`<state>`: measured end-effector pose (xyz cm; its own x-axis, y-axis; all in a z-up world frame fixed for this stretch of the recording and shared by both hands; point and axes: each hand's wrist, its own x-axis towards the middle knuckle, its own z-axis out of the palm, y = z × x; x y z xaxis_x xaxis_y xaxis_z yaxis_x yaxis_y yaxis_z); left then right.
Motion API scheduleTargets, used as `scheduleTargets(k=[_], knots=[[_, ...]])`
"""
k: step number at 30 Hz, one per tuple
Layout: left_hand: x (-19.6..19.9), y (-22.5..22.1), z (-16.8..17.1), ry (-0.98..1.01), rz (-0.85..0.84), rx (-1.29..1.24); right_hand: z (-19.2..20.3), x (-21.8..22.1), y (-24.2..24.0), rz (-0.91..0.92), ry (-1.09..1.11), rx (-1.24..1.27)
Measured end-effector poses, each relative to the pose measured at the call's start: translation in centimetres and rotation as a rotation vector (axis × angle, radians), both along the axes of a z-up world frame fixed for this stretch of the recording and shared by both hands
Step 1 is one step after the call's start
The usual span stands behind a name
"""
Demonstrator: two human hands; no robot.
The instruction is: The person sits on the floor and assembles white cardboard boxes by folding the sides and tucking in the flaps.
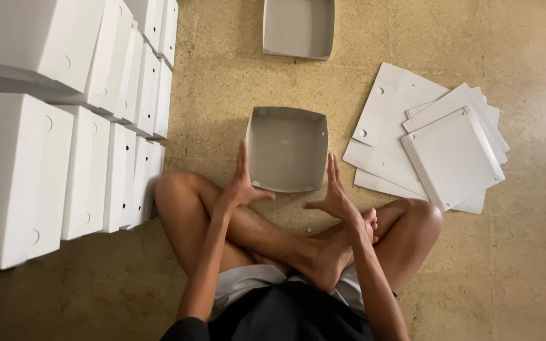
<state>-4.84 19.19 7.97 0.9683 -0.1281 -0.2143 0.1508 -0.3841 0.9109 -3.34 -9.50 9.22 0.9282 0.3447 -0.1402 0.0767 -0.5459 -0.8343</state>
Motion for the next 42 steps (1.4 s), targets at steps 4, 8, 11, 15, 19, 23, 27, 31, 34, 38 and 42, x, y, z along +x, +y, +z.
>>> scheduleTargets(k=[4, 8, 11, 15, 19, 23, 27, 31, 34, 38, 42], knots=[[-0.9, -0.8, 1.0, -0.068, -0.078, 0.108, -0.6, 0.5, 0.1, 0.023, 0.010, -0.039], [0.0, -0.6, 0.2, -0.106, 0.028, 0.074, -1.4, 1.6, 0.9, -0.125, -0.029, 0.095], [0.4, -0.5, -1.4, -0.097, 0.018, 0.096, -3.2, 2.0, 0.6, -0.177, -0.030, 0.063], [0.9, -0.1, -1.5, -0.076, 0.010, 0.083, -2.3, 2.2, 0.2, -0.109, 0.029, 0.083], [2.4, 1.2, 2.6, -0.002, 0.082, -0.139, -2.6, 4.9, -3.1, -0.077, 0.253, 0.106], [8.7, 3.3, 1.6, -0.080, 0.339, -0.139, -2.2, 12.5, -4.7, -0.224, 0.154, 0.269], [17.4, 4.1, -0.6, -0.407, 0.216, 0.128, -6.1, 24.4, -4.7, -0.245, -0.142, -0.094], [26.6, 2.5, -3.7, -0.253, 0.041, 0.299, -4.3, 30.4, 1.0, 0.021, -0.358, -0.215], [32.0, 1.9, -8.8, -0.406, -0.041, 0.565, -9.1, 35.0, 2.3, 0.146, -0.537, -0.396], [35.0, 2.2, -12.2, -0.460, -0.052, 0.822, -16.0, 37.9, 1.8, 0.066, -0.623, -0.558], [33.9, 2.6, -11.5, -0.745, -0.086, 0.860, -10.9, 35.9, 1.7, 0.096, -0.621, -0.283]])
